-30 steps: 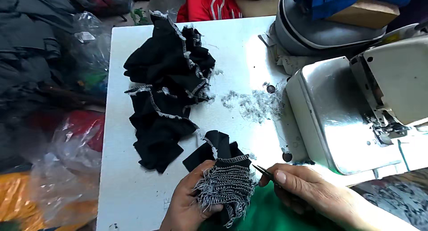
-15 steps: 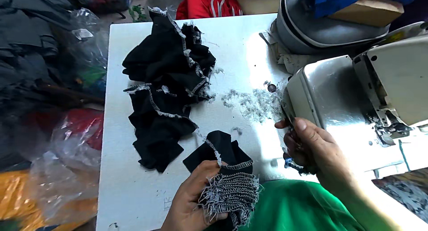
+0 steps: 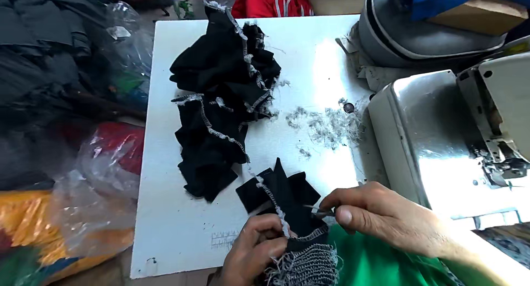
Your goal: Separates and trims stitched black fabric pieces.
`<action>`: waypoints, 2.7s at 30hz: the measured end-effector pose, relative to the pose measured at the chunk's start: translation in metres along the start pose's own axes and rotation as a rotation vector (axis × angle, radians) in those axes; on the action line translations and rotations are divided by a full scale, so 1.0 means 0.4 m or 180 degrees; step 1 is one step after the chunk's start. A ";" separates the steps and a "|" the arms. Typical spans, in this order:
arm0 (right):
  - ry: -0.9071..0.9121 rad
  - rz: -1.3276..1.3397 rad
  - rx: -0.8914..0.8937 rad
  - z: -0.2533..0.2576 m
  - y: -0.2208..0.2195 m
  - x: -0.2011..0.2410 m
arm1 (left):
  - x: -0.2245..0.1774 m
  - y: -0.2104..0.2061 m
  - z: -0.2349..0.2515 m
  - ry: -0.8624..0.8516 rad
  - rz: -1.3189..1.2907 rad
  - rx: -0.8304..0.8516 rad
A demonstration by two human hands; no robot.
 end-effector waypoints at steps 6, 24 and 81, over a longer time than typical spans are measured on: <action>-0.0326 -0.0175 0.0688 0.010 -0.023 -0.026 | -0.005 -0.018 -0.004 -0.0128 0.0045 -0.0052; -0.0203 0.0356 0.1258 0.047 -0.087 -0.015 | -0.014 -0.045 0.014 -0.0423 -0.0180 0.0506; 0.0094 -0.0016 -0.0014 0.045 -0.033 0.069 | 0.000 0.008 0.041 -0.0032 -0.0395 0.0143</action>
Point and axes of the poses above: each hand's wrist, its own z-axis towards the middle knuckle, its own y-axis out of the back of the hand, x = y × z, the point moved 10 cm from there along z, towards the middle knuckle, and after that the axes turned 3 degrees about z, right-handed, at the moved point
